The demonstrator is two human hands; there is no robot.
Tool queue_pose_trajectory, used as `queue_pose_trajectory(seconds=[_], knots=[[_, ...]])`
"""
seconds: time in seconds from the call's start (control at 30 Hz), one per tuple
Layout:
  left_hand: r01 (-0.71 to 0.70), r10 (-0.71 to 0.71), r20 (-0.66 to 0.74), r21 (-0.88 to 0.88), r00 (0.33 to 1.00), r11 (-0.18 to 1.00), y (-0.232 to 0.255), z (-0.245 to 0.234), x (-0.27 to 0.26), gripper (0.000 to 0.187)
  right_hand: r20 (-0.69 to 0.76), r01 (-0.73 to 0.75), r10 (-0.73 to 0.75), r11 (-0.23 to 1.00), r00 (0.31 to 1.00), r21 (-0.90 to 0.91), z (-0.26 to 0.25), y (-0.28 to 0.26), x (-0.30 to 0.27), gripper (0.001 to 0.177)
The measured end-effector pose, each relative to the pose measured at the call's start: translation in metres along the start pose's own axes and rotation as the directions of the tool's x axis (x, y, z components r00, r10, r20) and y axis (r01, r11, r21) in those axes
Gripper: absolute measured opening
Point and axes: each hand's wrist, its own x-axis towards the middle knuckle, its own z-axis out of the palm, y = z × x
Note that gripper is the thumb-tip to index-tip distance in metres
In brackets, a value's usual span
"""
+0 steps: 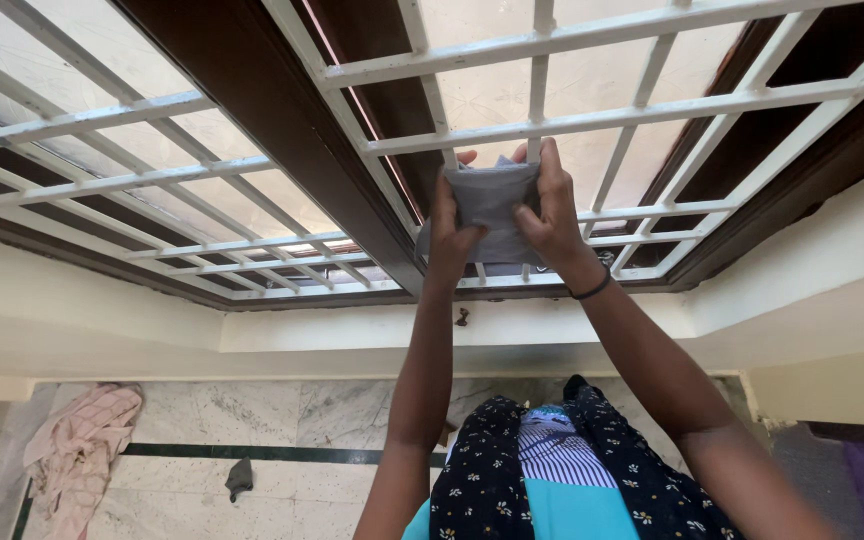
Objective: The person cleans a white window grill with a grey cloth, wiping different sections of the metal bars by hand.
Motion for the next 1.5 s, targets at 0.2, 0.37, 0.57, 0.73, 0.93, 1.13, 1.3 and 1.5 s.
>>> queue_pose_trajectory(seconds=[0.2,0.37,0.57,0.73,0.93,1.13,1.3,1.5], knots=[[-0.103,0.097,-0.088,-0.062,0.991,0.993,0.012,0.004,0.023,0.102,-0.073,0.071,-0.067,0.997,0.995,0.042,-0.001,-0.007,0.023,0.048],[-0.055,0.046,-0.162,-0.048,0.986,0.997,-0.027,0.010,0.003,0.097,-0.106,-0.078,0.078,0.997,0.991,0.007,0.012,0.009,0.000,0.052],[0.043,-0.051,-0.129,-0.065,0.990,0.997,-0.033,0.005,-0.013,0.088,-0.043,-0.105,0.103,0.993,0.994,-0.054,0.009,0.008,-0.019,0.053],[-0.054,0.009,-0.217,-0.204,0.976,0.977,-0.027,0.013,-0.021,0.109,-0.057,-0.095,0.118,0.948,0.991,0.305,0.010,0.003,-0.029,0.075],[-0.084,-0.004,-0.290,-0.291,0.957,0.953,-0.034,-0.005,-0.066,0.100,-0.275,-0.065,0.214,0.883,0.937,0.466,0.004,-0.001,-0.066,0.077],[-0.183,0.149,-0.110,-0.478,0.983,0.859,-0.027,-0.019,-0.082,0.091,-0.516,0.245,-0.264,0.964,0.815,-0.107,-0.051,-0.025,-0.101,0.052],[-0.175,0.181,0.019,-0.162,0.983,0.971,-0.005,0.032,-0.031,0.106,-0.459,0.133,-0.233,0.962,0.857,-0.240,-0.084,-0.028,-0.074,0.069],[0.058,-0.065,0.046,0.131,0.997,0.990,0.006,0.070,0.001,0.095,-0.174,-0.139,0.090,0.945,0.981,-0.295,-0.065,0.002,-0.042,0.077]])
